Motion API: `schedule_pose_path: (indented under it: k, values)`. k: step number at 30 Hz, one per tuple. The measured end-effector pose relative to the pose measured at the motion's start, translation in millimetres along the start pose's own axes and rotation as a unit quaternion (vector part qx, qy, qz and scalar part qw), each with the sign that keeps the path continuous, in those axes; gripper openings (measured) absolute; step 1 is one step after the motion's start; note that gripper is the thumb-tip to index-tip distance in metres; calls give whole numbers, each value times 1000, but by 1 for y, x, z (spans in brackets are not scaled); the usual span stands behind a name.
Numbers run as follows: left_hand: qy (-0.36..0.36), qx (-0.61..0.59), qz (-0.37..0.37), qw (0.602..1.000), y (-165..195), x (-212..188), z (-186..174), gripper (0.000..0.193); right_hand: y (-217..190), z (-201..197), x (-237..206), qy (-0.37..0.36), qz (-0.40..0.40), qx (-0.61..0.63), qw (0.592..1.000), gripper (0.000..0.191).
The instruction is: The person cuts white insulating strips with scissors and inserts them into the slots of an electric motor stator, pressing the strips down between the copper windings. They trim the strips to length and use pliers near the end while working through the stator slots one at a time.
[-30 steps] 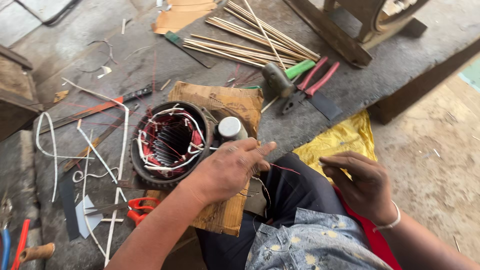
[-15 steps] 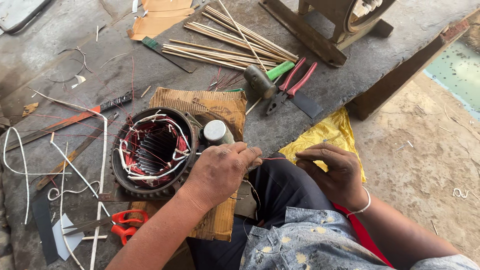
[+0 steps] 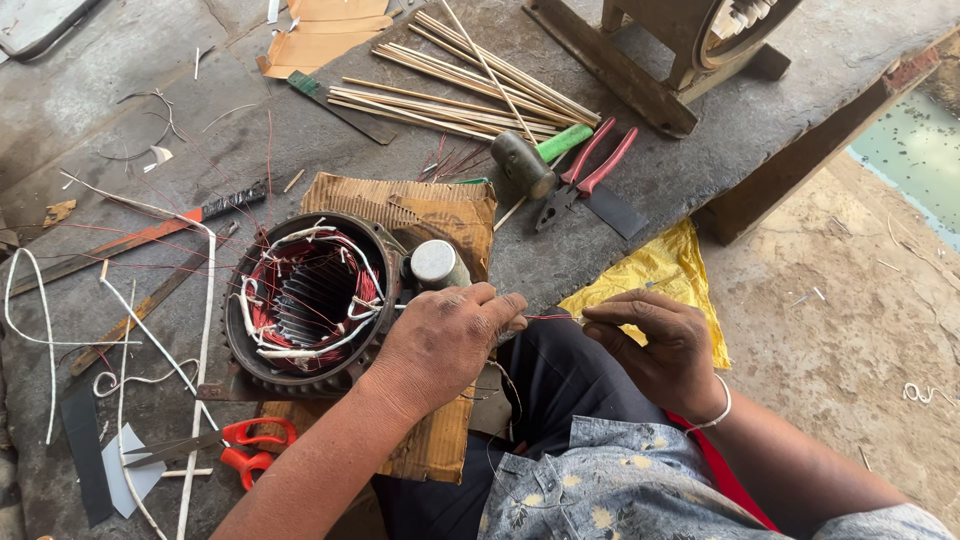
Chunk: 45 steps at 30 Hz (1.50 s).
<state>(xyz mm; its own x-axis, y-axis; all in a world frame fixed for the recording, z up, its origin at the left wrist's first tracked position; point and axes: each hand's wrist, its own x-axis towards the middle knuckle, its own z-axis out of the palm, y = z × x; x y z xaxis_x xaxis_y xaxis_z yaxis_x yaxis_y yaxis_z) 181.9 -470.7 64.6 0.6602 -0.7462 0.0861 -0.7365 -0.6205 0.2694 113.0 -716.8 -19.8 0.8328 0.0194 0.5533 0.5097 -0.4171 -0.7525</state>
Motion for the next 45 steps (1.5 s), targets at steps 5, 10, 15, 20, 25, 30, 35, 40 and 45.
schedule_pose_path:
  k: [5,10,15,20,25,30,35,40,45]
  values:
    - [5,7,9,1000,-1,0,2,31,0,2,-1,7,12,-17,1000,20]
    - [11,26,15,999,0,-2,3,32,0,7,0,2,7,-15,1000,21]
    - [14,27,18,999,-2,-4,3,30,-5,12,4,-8,-8,-23,1000,22]
    - [-10,33,6,999,-4,-5,7,29,-12,20,13,-28,-41,-48,998,25]
    - [33,37,55,997,-9,-11,6,53,-20,29,26,-8,-125,-153,980,28]
    - [-42,-109,-109,987,-10,-14,0,38,-26,37,36,17,-163,-209,964,30]
    - [26,-103,-62,992,-9,-14,-4,22,-28,40,39,23,-166,-213,962,29]
    - [29,-101,-60,993,-10,-13,-6,25,-29,42,41,17,-160,-203,966,28]
    - [42,-82,-47,995,-8,-14,-9,25,-31,45,43,1,-165,-206,964,28]
